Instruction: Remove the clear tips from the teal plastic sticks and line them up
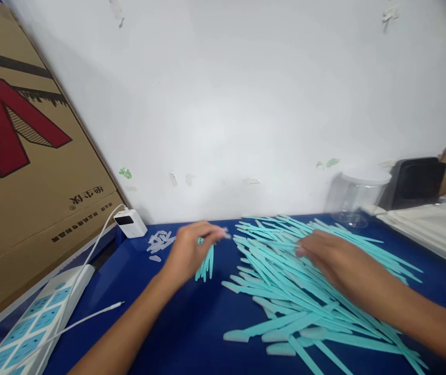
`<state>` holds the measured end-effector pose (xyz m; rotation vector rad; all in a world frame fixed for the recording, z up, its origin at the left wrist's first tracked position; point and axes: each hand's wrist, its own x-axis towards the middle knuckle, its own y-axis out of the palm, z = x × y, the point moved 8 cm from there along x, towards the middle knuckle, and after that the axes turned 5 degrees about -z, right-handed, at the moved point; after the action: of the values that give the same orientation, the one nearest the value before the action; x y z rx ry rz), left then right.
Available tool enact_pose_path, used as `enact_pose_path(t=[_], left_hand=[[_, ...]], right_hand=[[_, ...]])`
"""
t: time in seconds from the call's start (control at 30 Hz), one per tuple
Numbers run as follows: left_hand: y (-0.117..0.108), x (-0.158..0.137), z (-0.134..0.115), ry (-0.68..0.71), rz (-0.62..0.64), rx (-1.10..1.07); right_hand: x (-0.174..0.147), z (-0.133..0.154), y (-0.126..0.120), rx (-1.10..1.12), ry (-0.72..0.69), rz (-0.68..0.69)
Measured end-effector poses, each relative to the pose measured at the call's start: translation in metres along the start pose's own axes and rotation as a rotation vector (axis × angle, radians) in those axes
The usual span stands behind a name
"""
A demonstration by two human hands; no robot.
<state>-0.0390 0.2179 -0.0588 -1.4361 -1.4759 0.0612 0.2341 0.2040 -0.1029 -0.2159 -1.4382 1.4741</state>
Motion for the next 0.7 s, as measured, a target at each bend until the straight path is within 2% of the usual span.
enact_pose_path(t=[0.07, 0.1, 0.17, 0.23, 0.3, 0.4, 0.5, 0.57, 0.63, 0.7], left_hand=[[-0.032, 0.01, 0.024, -0.037, -0.084, 0.249], [-0.044, 0.014, 0.037, -0.065, -0.055, 0.409], [-0.061, 0.013, 0.07, -0.214, 0.087, 0.739], [-0.073, 0.003, 0.101, -0.398, 0.261, 0.957], [-0.078, -0.008, 0.119, -0.51, 0.369, 1.042], [-0.078, -0.018, 0.13, -0.55, 0.401, 1.046], [-0.076, -0.019, 0.132, -0.576, 0.394, 1.043], [-0.072, -0.011, 0.119, -0.526, 0.312, 1.029], [-0.059, 0.0, 0.088, -0.385, 0.137, 0.91], [-0.038, 0.004, 0.043, -0.223, -0.043, 0.603]], right_hand=[[0.002, -0.011, -0.011, -0.025, 0.068, -0.085], [0.002, -0.014, -0.014, -0.035, 0.102, -0.105], [0.002, -0.015, -0.013, -0.045, 0.149, -0.103], [0.001, -0.011, -0.008, -0.039, 0.157, -0.082], [-0.001, -0.006, -0.003, -0.019, 0.14, -0.065], [-0.002, -0.002, 0.001, 0.005, 0.123, -0.064], [-0.002, 0.0, -0.001, 0.04, 0.145, -0.059], [-0.001, 0.002, -0.002, 0.107, 0.192, -0.035], [0.0, 0.005, -0.002, 0.239, 0.267, -0.011], [0.0, 0.009, -0.001, 0.405, 0.346, -0.004]])
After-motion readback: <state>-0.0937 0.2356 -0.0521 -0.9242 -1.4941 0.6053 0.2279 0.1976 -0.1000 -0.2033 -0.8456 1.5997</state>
